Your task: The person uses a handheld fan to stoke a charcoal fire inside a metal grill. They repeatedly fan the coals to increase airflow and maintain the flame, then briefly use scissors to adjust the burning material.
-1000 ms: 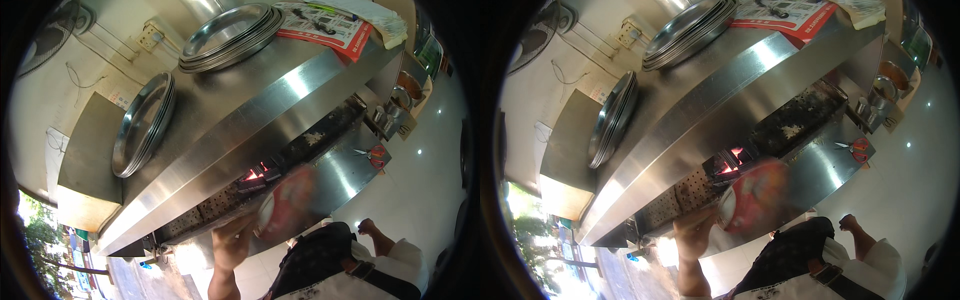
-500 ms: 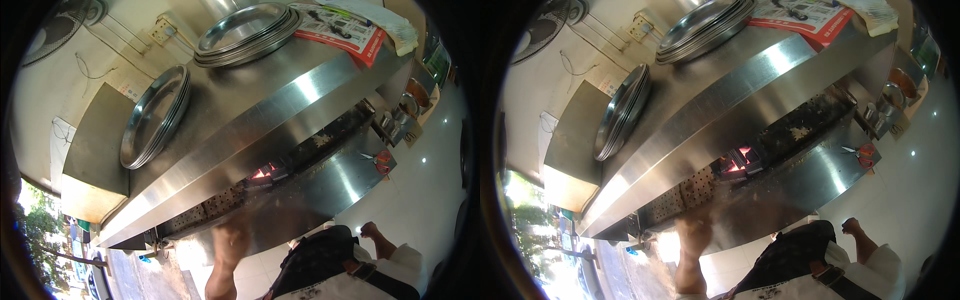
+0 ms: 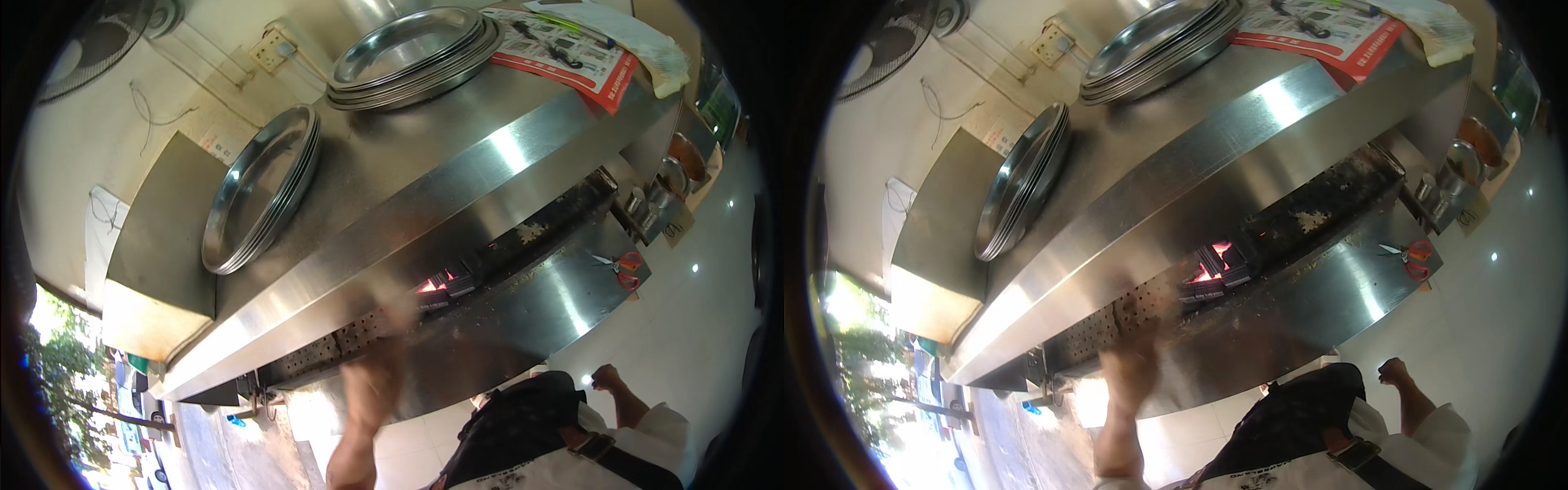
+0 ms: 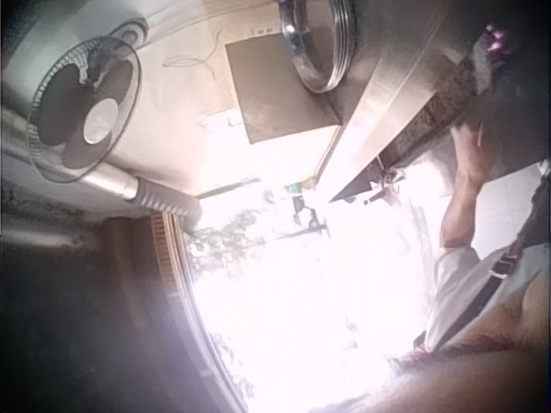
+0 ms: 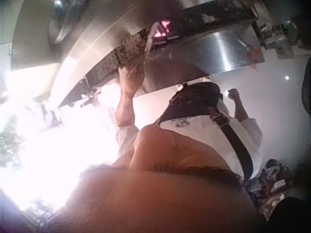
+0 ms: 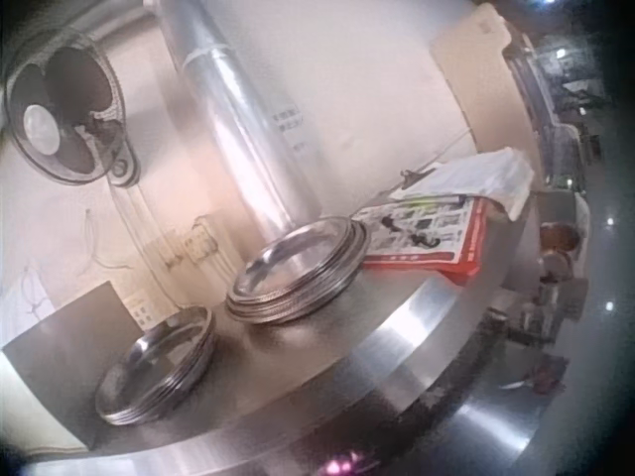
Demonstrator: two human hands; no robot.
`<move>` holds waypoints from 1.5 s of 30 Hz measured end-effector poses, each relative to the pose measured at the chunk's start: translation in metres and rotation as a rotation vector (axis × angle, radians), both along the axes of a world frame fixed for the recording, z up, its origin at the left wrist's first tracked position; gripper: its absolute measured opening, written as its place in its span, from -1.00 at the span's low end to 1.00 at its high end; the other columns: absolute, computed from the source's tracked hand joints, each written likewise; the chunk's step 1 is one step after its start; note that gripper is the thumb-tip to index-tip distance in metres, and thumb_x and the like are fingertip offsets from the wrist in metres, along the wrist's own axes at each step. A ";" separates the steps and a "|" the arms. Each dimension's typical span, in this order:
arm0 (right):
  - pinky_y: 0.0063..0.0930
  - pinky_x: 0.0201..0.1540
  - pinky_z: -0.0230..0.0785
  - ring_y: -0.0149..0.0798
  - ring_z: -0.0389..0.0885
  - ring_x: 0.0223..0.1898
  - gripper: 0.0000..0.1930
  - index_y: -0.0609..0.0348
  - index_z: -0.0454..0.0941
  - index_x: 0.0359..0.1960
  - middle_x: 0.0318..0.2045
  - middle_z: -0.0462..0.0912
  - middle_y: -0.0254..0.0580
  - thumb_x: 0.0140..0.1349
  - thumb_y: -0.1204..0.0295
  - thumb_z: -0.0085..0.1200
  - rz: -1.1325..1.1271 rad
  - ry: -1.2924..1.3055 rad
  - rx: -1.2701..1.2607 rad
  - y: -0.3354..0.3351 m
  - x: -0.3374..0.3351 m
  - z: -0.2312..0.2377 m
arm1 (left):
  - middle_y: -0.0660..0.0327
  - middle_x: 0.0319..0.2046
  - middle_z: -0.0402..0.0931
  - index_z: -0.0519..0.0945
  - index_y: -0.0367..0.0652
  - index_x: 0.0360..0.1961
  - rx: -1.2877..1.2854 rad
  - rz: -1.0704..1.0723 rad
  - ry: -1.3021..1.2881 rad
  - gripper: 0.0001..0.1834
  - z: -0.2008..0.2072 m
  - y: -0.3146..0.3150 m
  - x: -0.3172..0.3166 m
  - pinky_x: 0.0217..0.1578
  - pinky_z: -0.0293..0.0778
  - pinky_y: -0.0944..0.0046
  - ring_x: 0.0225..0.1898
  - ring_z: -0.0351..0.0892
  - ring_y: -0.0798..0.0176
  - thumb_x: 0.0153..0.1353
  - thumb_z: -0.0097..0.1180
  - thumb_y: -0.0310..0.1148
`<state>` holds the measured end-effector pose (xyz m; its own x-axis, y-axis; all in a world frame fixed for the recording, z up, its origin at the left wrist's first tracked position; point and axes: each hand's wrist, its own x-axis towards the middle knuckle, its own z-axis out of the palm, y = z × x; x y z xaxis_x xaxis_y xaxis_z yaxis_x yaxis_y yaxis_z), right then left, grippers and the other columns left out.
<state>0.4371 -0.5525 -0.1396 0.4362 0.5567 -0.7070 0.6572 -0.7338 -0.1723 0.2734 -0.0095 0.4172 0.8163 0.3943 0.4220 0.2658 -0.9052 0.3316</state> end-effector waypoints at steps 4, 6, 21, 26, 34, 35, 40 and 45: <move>-0.03 -0.14 0.64 0.04 0.76 -0.22 -0.72 -0.09 0.78 -0.33 -0.33 0.76 -0.14 0.04 0.05 0.31 0.006 -0.035 -0.012 0.011 0.001 -0.003 | -0.08 -0.43 0.68 0.68 -0.31 -0.41 -0.100 0.122 0.068 -0.81 -0.013 0.033 -0.002 -0.46 0.63 0.11 -0.43 0.73 -0.04 -0.02 0.07 -0.71; -0.04 -0.13 0.64 0.03 0.76 -0.20 -0.71 -0.10 0.78 -0.31 -0.30 0.77 -0.16 0.07 0.04 0.30 0.030 -0.039 -0.053 0.013 0.003 0.006 | -0.05 -0.43 0.69 0.70 -0.28 -0.38 0.073 0.207 0.032 -0.77 -0.015 0.033 0.006 -0.46 0.63 0.14 -0.46 0.72 0.02 -0.01 0.05 -0.71; -0.39 -0.39 0.67 -0.33 0.78 -0.49 -0.76 0.17 0.73 -0.48 -0.48 0.80 -0.23 0.32 0.36 0.14 -0.335 0.067 0.219 -0.021 -0.010 -0.015 | 0.04 -0.31 0.77 0.79 -0.18 -0.28 -0.064 0.382 0.003 -0.73 -0.014 0.033 -0.007 -0.33 0.65 0.14 -0.44 0.76 0.19 0.18 0.10 -0.70; -0.17 -0.19 0.64 -0.08 0.78 -0.24 -0.77 -0.08 0.77 -0.31 -0.32 0.78 -0.26 0.09 0.12 0.33 -0.015 0.012 0.017 -0.002 -0.014 -0.013 | -0.01 -0.28 0.75 0.80 -0.16 -0.18 -0.121 0.302 -0.011 -0.76 -0.014 0.025 -0.011 -0.04 0.58 0.05 -0.28 0.76 0.06 0.17 0.20 -0.59; -0.10 -0.14 0.64 0.00 0.77 -0.19 -0.72 -0.08 0.78 -0.28 -0.29 0.78 -0.20 0.09 0.07 0.32 0.056 -0.018 -0.064 0.014 -0.002 0.010 | -0.04 -0.36 0.70 0.74 -0.22 -0.24 0.124 0.024 0.188 -0.79 -0.016 0.014 -0.015 -0.46 0.63 0.09 -0.50 0.68 0.00 0.12 0.17 -0.63; -0.10 -0.14 0.64 0.00 0.77 -0.19 -0.72 -0.09 0.78 -0.29 -0.29 0.78 -0.20 0.08 0.07 0.33 0.035 -0.021 -0.069 0.012 -0.002 0.012 | -0.03 -0.34 0.70 0.75 -0.19 -0.26 0.097 0.166 0.229 -0.84 -0.015 0.025 -0.011 -0.43 0.64 0.07 -0.45 0.70 0.02 0.15 0.22 -0.59; -0.12 -0.14 0.65 0.00 0.77 -0.19 -0.76 -0.08 0.78 -0.33 -0.31 0.78 -0.19 0.06 0.11 0.33 0.066 0.029 0.008 0.010 0.002 0.002 | -0.03 -0.22 0.75 0.80 -0.19 -0.19 -0.080 -0.229 -0.037 -0.69 0.026 -0.030 0.001 -0.28 0.71 0.13 -0.27 0.79 0.03 0.13 0.14 -0.70; -0.10 -0.16 0.64 0.00 0.77 -0.22 -0.73 -0.08 0.78 -0.33 -0.32 0.77 -0.19 0.02 0.09 0.33 -0.337 0.104 0.161 -0.022 0.000 -0.043 | -0.06 -0.23 0.75 0.79 -0.20 -0.17 -0.143 0.005 -0.027 -0.62 0.014 -0.012 0.008 -0.21 0.67 0.11 -0.27 0.77 0.02 0.05 0.06 -0.72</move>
<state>0.4373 -0.5748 -0.1828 0.5442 0.5015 -0.6726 0.3567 -0.8639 -0.3556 0.2813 -0.0216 0.4315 0.8035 0.4558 0.3828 0.2591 -0.8469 0.4643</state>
